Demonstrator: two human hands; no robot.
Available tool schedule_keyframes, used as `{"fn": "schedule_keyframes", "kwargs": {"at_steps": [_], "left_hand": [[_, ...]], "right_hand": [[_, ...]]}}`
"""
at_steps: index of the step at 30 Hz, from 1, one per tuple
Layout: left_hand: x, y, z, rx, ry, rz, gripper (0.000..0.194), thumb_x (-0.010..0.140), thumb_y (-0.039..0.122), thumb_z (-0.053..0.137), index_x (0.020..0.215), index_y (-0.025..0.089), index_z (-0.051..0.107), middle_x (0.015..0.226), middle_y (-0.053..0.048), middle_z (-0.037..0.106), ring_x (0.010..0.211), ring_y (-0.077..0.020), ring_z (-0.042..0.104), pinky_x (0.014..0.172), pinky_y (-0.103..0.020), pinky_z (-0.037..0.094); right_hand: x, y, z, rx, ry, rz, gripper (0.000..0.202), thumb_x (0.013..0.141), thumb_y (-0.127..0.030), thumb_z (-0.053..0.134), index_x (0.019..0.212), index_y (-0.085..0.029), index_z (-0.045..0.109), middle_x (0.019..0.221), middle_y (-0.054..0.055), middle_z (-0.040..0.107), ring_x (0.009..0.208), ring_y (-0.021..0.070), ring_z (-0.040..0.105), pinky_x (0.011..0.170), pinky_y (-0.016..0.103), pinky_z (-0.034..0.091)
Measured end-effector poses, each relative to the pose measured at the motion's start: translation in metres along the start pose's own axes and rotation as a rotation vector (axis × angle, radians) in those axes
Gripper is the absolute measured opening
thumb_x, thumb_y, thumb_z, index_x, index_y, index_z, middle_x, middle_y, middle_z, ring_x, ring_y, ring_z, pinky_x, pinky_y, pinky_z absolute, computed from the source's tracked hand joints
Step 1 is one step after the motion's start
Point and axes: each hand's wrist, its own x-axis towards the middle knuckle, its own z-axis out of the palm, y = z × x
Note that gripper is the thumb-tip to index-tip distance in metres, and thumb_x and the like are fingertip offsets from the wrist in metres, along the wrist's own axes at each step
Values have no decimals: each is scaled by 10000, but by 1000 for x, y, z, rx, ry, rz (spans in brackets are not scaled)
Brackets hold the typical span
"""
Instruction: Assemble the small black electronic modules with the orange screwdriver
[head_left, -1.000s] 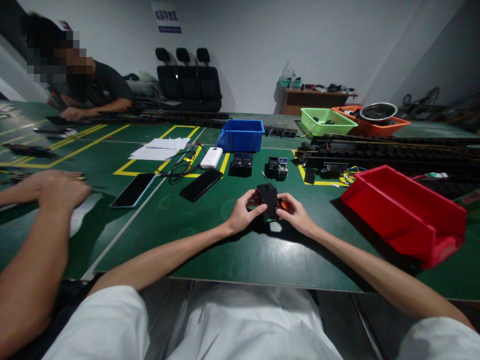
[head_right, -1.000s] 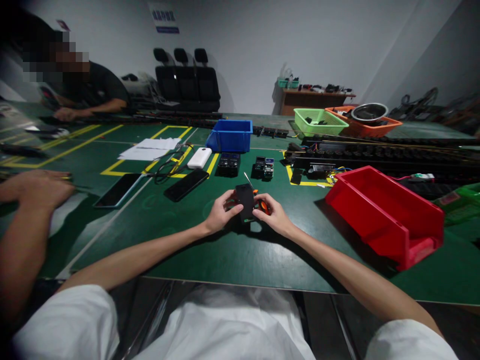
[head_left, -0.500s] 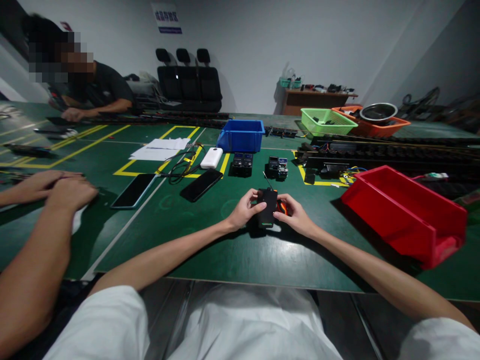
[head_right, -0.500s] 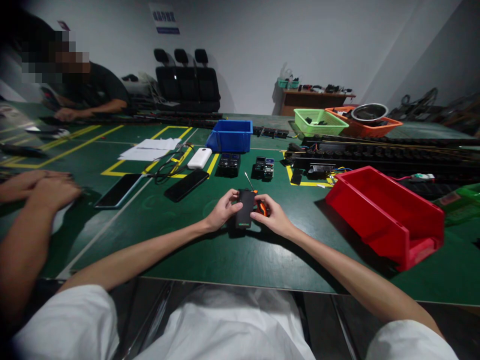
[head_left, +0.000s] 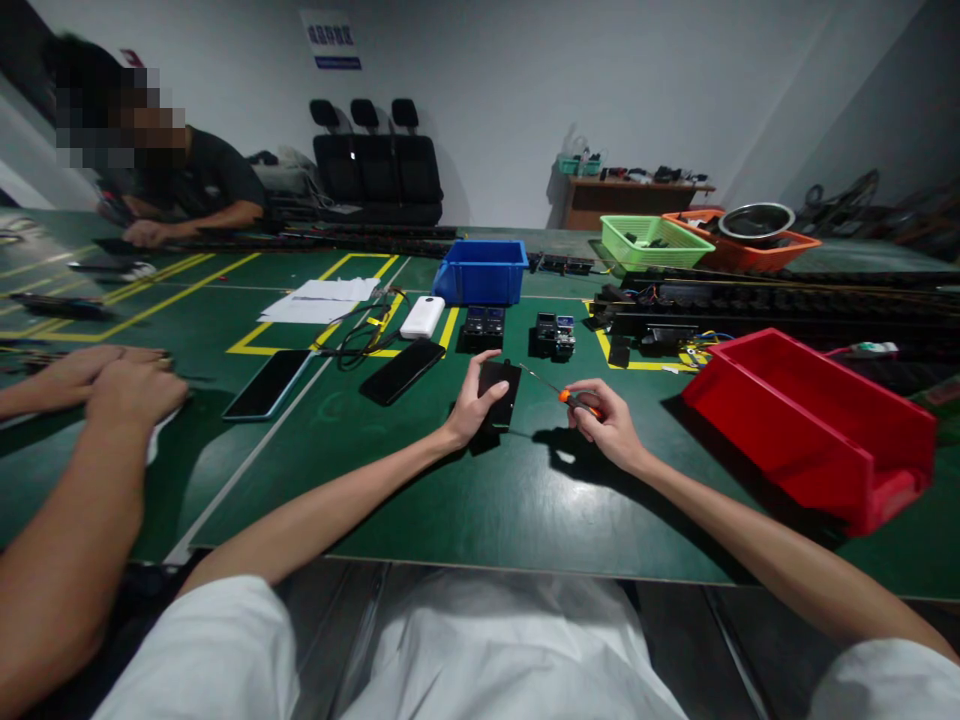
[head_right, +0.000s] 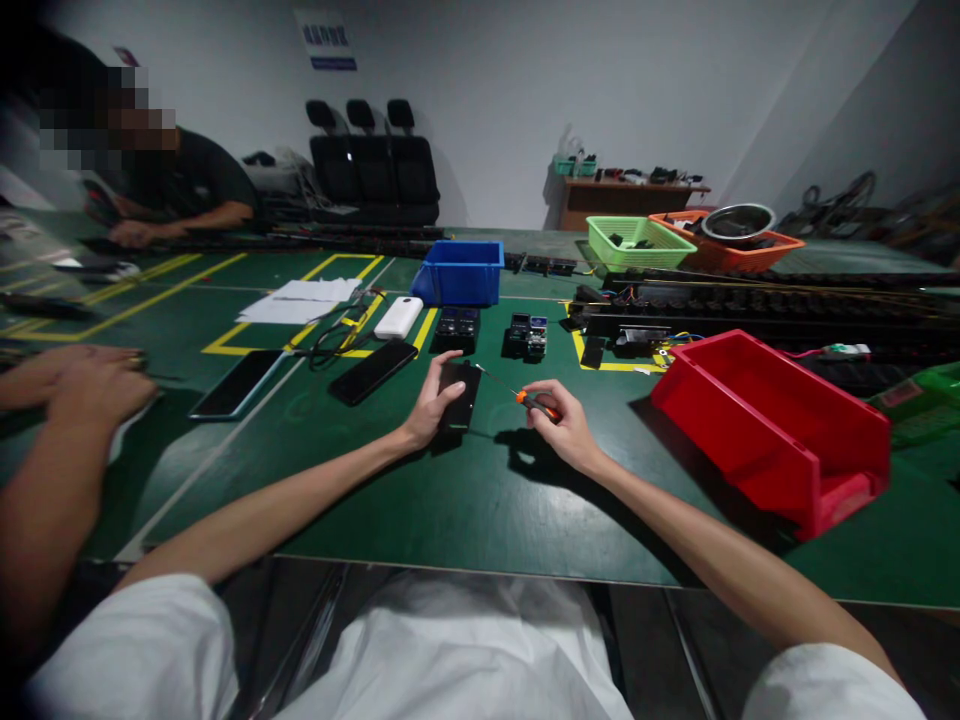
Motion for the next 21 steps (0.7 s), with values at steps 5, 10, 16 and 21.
{"fn": "schedule_keyframes", "kwargs": {"at_steps": [5, 10, 16, 21], "left_hand": [[3, 1, -1, -27, 43, -62, 539, 801, 418, 635, 1263, 238, 425, 1053, -38, 549, 871, -155, 571, 757, -291, 528], [3, 0, 0, 64, 69, -24, 502, 788, 403, 654, 1219, 234, 462, 1053, -32, 544, 903, -164, 559, 809, -304, 500], [1, 1, 0, 143, 55, 26, 505, 795, 380, 650, 1235, 230, 455, 1058, -33, 538, 911, -166, 544, 828, -296, 471], [-1, 3, 1, 221, 90, 69, 494, 801, 337, 644, 1244, 227, 455, 1055, -33, 538, 902, -163, 532, 810, -285, 454]], "right_hand": [[0, 0, 1, -48, -38, 3, 240, 850, -335, 616, 1028, -175, 592, 760, 13, 640, 601, 116, 581, 591, 265, 456], [2, -1, 3, -44, -48, 32, 259, 847, -363, 629, 1019, -171, 609, 723, 5, 625, 591, 117, 577, 577, 259, 451], [3, 0, 3, -40, -49, 54, 281, 843, -384, 633, 1017, -164, 616, 713, 8, 624, 580, 116, 564, 542, 249, 430], [3, 2, 2, -37, -52, 66, 274, 840, -376, 635, 1000, -155, 623, 696, 10, 619, 567, 112, 550, 522, 243, 413]]}}
